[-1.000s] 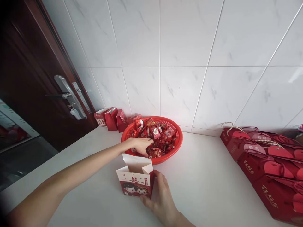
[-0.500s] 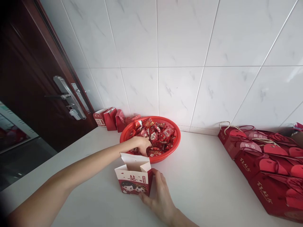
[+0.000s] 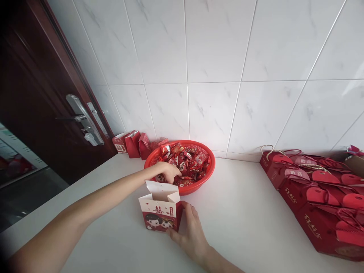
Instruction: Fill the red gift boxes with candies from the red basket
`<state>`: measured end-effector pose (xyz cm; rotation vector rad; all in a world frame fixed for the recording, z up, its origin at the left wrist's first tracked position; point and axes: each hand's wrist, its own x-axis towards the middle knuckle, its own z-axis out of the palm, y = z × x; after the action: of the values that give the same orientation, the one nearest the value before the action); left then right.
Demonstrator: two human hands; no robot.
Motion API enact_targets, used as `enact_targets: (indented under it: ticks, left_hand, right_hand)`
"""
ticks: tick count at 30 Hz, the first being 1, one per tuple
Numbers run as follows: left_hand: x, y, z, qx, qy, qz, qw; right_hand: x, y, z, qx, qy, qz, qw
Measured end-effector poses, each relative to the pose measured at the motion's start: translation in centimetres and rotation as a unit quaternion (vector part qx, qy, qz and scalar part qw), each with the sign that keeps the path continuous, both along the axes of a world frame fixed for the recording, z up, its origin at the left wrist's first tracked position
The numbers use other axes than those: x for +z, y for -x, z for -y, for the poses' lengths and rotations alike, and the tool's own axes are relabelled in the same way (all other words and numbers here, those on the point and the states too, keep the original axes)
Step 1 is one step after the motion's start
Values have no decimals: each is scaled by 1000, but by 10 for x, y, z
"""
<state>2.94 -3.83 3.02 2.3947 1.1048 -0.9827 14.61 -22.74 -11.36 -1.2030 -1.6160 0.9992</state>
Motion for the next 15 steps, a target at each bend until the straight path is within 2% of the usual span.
enact_targets:
  ticks: [4, 10, 15]
  left_hand:
    - [0, -3, 4, 4, -2, -15, 1000]
    - [9, 2, 9, 66, -20, -16, 997]
    - [12, 7, 12, 27, -37, -15, 999]
  right_hand:
    - [1, 0, 0, -6, 3, 0, 1000]
    - [0, 0, -1, 1, 2, 2, 1000]
    - [0, 0, -1, -2, -4, 4, 1000]
